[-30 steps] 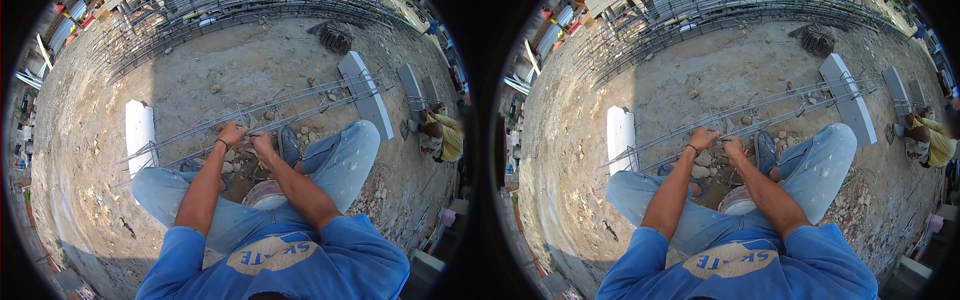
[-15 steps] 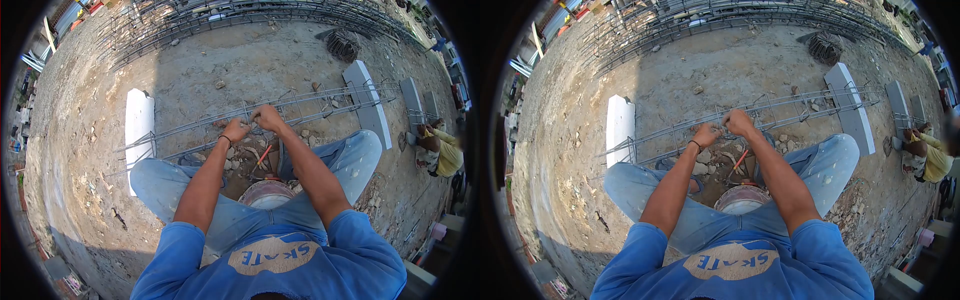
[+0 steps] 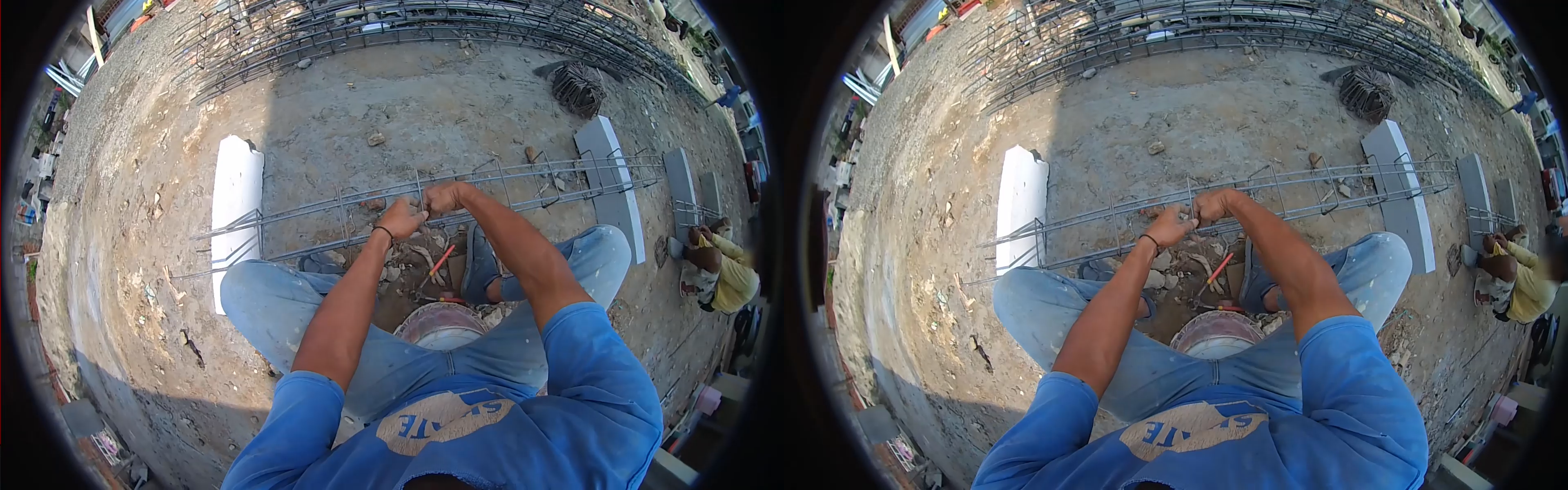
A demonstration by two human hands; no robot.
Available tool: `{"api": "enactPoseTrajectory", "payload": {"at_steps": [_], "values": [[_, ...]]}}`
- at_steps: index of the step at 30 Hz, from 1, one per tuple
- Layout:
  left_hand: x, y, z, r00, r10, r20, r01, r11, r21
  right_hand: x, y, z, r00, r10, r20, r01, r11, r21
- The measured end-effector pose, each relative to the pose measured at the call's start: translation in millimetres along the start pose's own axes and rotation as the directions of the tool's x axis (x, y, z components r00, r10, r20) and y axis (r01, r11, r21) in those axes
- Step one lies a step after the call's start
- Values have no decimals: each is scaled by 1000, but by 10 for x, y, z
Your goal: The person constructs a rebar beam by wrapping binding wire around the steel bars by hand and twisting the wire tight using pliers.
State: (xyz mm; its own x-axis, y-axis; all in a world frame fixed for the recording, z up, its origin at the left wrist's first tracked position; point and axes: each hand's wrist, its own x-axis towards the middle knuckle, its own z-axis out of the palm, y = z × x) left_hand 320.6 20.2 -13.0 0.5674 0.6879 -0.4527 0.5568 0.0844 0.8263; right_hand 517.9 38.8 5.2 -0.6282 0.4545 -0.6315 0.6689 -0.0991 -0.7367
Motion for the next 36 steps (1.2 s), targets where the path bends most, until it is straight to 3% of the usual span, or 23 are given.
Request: {"api": "enactPoseTrajectory", "payload": {"at_steps": [3, 6, 8, 9, 11, 12, 17, 21, 24, 26, 27, 28, 29, 30, 32, 33, 35, 36], "values": [[2, -4, 15, 999, 5, -47, -2, 997, 77, 148, 336, -33, 991, -131, 24, 132, 987, -95], [44, -104, 48, 999, -3, -48, 3, 1000, 3, 119, 403, 5, 970, -238, 49, 240, 969, -60], [63, -154, 67, 998, 1, -60, -2, 1000, -7, -5, 311, 87, 945, -298, -131, 275, 946, -169], [47, -121, 60, 998, 9, -67, -10, 1000, -11, -13, 331, 128, 946, -296, -130, 273, 947, -169], [14, -51, 25, 998, 14, -62, -14, 1000, 14, -24, 361, 198, 835, -439, -332, 327, 881, -342], [-23, 10, -7, 998, 18, -57, -16, 999, 41, -88, 279, 223, 836, -437, -333, 324, 882, -343], [-102, 229, -76, 999, -51, -8, 51, 999, -11, -281, -121, 323, 782, -286, -553, -3, 887, -463], [-197, 359, -131, 997, -65, 42, 66, 998, -21, -333, -205, 509, 701, -279, -656, 11, 924, -382], [-105, 212, -102, 997, -22, 70, 25, 999, -46, -348, -288, 666, 649, -231, -725, -124, 908, -400], [74, -3, -36, 998, 9, 57, -8, 1000, -13, -388, -422, 810, 494, -119, -861, -174, 957, -232], [120, -71, 0, 998, 29, 51, -31, 999, 23, -403, -505, 910, 500, -120, -857, -180, 954, -239], [31, 52, -26, 998, 30, 50, -30, 999, 10, -414, -591, 1038, 417, -18, -909, -175, 979, -100], [-54, 179, -55, 996, -77, 42, 78, 997, -27, -424, -671, 1176, 332, 89, -939, -158, 987, 38], [-115, 279, -81, 983, -182, 37, 185, 981, -63, -403, -701, 1352, 339, 87, -937, -165, 986, 32], [-38, 207, -43, 987, -160, 21, 160, 987, -12, -307, -732, 1617, 111, -58, -992, -272, 958, -87], [-14, 173, -20, 990, -140, 12, 139, 989, 48, -284, -788, 1647, 119, -63, -991, -274, 957, -94], [44, 96, 15, 990, -137, 16, 137, 990, 16, -275, -871, 1727, 175, -236, -956, -608, 738, -293], [72, 62, 22, 991, -131, 21, 131, 991, -5, -278, -864, 1728, 180, -233, -956, -608, 737, -295]]}}
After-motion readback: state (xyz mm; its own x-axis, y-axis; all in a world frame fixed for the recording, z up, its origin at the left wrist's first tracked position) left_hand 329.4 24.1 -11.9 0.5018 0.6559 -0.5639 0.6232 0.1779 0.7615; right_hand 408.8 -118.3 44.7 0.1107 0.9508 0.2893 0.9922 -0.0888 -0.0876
